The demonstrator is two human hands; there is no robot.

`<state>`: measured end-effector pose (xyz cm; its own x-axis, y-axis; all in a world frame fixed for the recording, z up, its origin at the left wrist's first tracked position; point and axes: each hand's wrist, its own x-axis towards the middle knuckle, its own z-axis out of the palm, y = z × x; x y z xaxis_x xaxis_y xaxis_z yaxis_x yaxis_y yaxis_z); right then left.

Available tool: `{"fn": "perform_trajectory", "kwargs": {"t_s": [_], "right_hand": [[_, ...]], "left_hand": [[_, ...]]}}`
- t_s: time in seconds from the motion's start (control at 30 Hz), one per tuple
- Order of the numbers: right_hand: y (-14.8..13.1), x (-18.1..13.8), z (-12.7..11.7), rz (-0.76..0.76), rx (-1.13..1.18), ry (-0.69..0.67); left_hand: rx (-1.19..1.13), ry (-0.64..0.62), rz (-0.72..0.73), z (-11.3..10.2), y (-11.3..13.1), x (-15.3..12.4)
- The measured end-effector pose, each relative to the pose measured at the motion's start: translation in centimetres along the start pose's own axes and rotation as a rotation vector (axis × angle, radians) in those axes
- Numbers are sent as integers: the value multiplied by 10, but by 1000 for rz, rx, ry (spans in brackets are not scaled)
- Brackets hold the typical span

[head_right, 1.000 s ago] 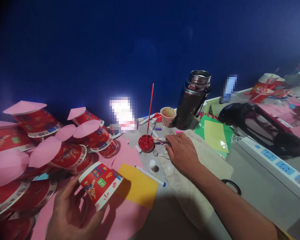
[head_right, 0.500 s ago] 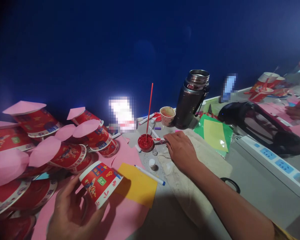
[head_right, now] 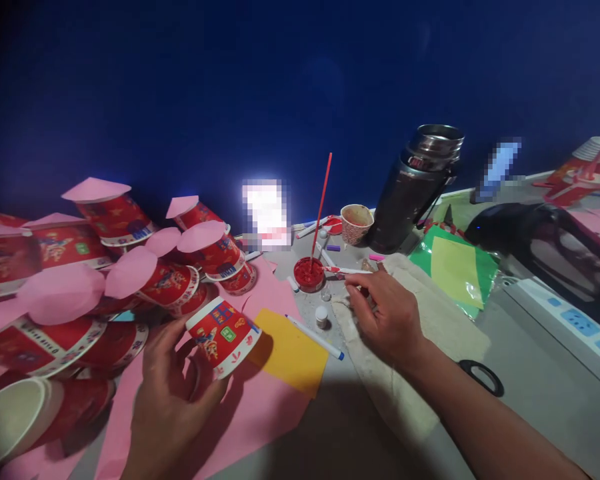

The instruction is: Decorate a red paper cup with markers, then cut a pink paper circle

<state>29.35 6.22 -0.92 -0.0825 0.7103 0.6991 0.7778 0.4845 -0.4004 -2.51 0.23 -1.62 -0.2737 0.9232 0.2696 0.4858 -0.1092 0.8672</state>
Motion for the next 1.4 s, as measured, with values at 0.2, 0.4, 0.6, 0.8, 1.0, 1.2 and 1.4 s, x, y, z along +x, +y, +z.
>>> {"fn": "perform_trajectory", "kwargs": {"t_s": [0.2, 0.4, 0.6, 0.8, 1.0, 1.2, 1.4], "right_hand": [[-2, -5, 0, -39, 117, -84], [-6, -13, 2, 34, 231, -426], [-8, -11, 16, 111, 135, -604], [-3, -1, 18, 298, 113, -278], [11, 9, 5, 481, 18, -78], [15, 6, 14, 394, -76, -277], [16, 6, 17, 422, -165, -386]], "left_hand": [[-3, 33, 9, 7, 8, -1], [-25, 40, -93, 12, 21, -2], [-33, 24, -168, 10, 20, -4], [15, 5, -159, 10, 24, -6], [-22, 34, -226, 15, 38, -5], [16, 62, -249, 17, 46, -4], [-56, 20, -279, 17, 34, -7]]}}
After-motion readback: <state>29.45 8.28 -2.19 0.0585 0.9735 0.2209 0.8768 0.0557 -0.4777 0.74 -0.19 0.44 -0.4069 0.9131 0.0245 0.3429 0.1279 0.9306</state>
